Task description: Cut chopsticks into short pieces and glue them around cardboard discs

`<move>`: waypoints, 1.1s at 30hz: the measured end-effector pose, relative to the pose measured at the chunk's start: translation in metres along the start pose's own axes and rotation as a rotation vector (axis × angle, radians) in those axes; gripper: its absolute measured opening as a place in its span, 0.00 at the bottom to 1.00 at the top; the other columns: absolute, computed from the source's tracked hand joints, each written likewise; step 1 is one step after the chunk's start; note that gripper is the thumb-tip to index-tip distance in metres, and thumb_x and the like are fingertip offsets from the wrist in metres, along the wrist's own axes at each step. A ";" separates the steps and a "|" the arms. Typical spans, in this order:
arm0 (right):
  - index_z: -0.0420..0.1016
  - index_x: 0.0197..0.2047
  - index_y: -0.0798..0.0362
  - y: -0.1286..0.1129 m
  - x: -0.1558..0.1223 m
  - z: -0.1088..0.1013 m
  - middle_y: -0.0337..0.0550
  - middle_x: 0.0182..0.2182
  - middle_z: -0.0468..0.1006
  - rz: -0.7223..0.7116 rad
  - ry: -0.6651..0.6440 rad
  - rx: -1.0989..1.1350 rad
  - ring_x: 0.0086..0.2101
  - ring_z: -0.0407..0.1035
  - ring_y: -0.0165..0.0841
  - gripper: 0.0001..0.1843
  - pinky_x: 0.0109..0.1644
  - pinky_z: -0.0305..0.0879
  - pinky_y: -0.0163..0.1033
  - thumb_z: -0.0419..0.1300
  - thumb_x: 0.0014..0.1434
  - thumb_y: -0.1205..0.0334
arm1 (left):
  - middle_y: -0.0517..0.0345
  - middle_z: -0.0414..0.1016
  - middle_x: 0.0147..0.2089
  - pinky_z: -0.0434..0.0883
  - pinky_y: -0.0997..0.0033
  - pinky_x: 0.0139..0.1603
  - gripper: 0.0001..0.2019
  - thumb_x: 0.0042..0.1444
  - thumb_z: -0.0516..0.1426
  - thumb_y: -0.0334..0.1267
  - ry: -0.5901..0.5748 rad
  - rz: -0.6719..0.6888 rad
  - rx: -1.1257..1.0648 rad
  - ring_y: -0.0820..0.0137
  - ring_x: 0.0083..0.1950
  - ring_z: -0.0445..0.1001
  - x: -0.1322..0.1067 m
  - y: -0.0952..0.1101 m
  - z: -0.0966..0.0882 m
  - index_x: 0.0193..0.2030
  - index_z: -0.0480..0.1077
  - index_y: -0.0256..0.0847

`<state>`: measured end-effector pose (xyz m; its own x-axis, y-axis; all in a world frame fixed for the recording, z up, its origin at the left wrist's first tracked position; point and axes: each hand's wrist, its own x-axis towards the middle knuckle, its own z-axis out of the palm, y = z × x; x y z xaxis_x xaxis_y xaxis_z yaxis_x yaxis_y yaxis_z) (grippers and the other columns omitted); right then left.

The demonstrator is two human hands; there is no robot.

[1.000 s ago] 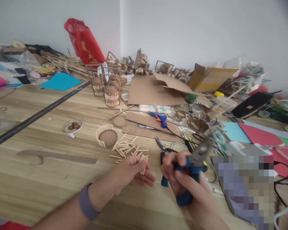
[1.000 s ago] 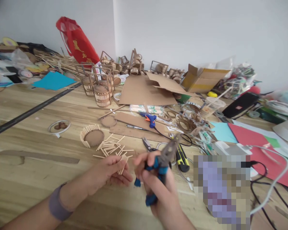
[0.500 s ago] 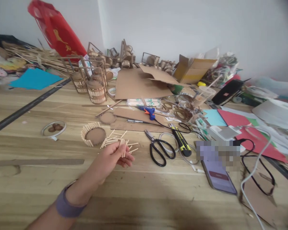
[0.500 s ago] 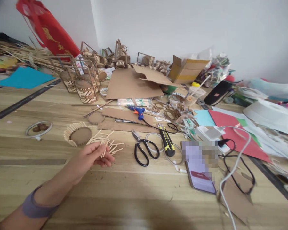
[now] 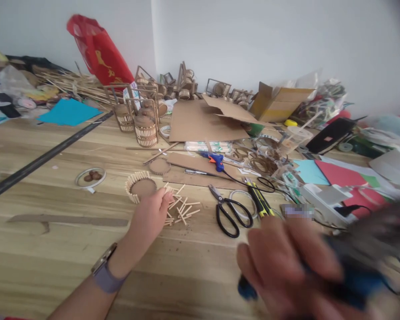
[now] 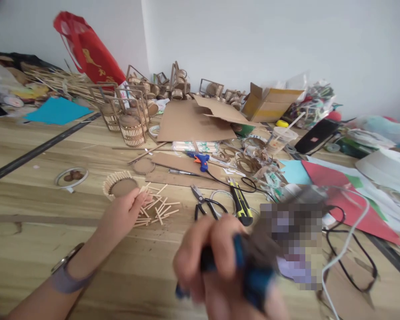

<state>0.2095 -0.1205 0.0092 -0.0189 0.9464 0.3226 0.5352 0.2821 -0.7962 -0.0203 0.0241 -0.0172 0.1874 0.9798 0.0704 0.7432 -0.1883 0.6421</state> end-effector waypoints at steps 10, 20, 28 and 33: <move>0.69 0.36 0.51 0.020 0.078 0.026 0.40 0.27 0.74 0.298 -0.082 -0.108 0.29 0.69 0.35 0.11 0.31 0.64 0.37 0.53 0.61 0.53 | 0.46 0.78 0.49 0.69 0.57 0.57 0.18 0.68 0.43 0.40 0.145 0.356 -0.123 0.60 0.54 0.73 -0.004 0.002 0.006 0.46 0.73 0.37; 0.71 0.50 0.56 0.037 0.082 0.056 0.55 0.42 0.76 0.321 -0.212 -0.937 0.44 0.72 0.48 0.14 0.43 0.66 0.46 0.53 0.62 0.65 | 0.52 0.78 0.46 0.73 0.63 0.51 0.14 0.69 0.45 0.34 0.051 0.627 -0.083 0.65 0.50 0.75 -0.022 0.006 0.030 0.45 0.72 0.40; 0.74 0.53 0.54 0.035 0.059 0.081 0.54 0.43 0.77 0.191 -0.093 -1.064 0.44 0.70 0.50 0.18 0.46 0.65 0.51 0.58 0.59 0.66 | 0.59 0.78 0.40 0.72 0.66 0.46 0.08 0.65 0.52 0.33 0.188 0.796 0.080 0.67 0.44 0.74 -0.024 -0.017 0.075 0.36 0.71 0.41; 0.78 0.45 0.52 0.042 0.135 0.023 0.52 0.44 0.77 0.297 -0.080 -0.568 0.48 0.68 0.48 0.12 0.53 0.61 0.51 0.55 0.63 0.62 | 0.62 0.77 0.35 0.70 0.69 0.44 0.05 0.63 0.55 0.37 0.217 0.868 0.127 0.68 0.42 0.73 -0.019 -0.032 0.094 0.35 0.70 0.42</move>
<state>0.2103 0.0229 0.0081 0.1475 0.9863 0.0737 0.8906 -0.1001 -0.4436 0.0127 0.0052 -0.1111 0.5994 0.4783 0.6418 0.4646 -0.8609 0.2076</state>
